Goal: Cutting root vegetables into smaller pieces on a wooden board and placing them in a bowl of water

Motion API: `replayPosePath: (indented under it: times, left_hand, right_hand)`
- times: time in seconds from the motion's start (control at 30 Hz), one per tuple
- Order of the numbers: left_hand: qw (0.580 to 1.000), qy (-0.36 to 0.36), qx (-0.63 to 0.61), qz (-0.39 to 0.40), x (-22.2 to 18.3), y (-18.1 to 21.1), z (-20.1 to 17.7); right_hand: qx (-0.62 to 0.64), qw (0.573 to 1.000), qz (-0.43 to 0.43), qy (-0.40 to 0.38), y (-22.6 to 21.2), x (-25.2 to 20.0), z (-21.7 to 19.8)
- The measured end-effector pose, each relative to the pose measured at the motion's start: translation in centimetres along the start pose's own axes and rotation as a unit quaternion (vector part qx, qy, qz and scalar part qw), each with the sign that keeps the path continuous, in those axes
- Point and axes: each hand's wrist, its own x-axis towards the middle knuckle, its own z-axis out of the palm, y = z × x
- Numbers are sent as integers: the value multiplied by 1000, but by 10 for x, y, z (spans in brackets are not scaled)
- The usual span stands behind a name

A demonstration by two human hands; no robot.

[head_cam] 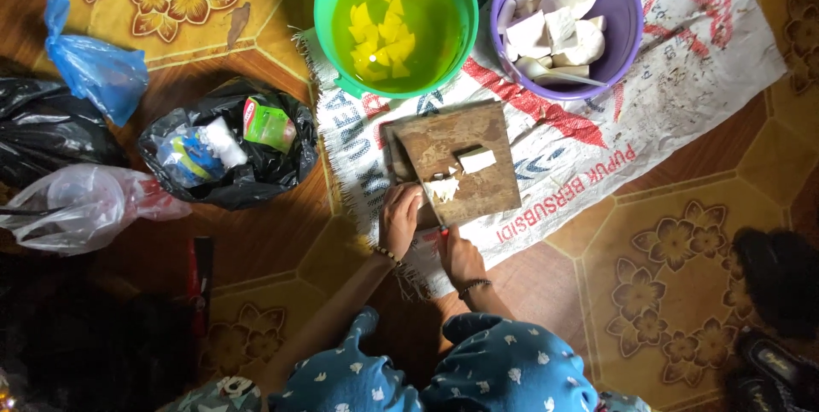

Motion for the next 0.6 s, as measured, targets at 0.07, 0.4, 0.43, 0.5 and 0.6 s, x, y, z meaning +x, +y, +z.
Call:
replayPosePath:
  times: [0.07, 0.4, 0.43, 0.5, 0.6]
  left_hand:
    - [1000, 1, 1, 6, 4, -1, 1]
    - [1000, -1, 18, 13, -9, -18, 11]
    - [1000, 1, 17, 18, -7, -15, 9]
    - [999, -3, 27, 20, -6, -9, 4]
    - [999, -3, 26, 20, -8, -14, 7]
  right_hand:
    - [2, 1000, 0, 2, 3, 8, 1]
    - [40, 999, -12, 24, -13, -36, -36]
    - [40, 999, -13, 29, -13, -40, -36]
    - [4, 1000, -21, 22, -12, -48, -34]
    - [4, 999, -24, 20, -11, -51, -35]
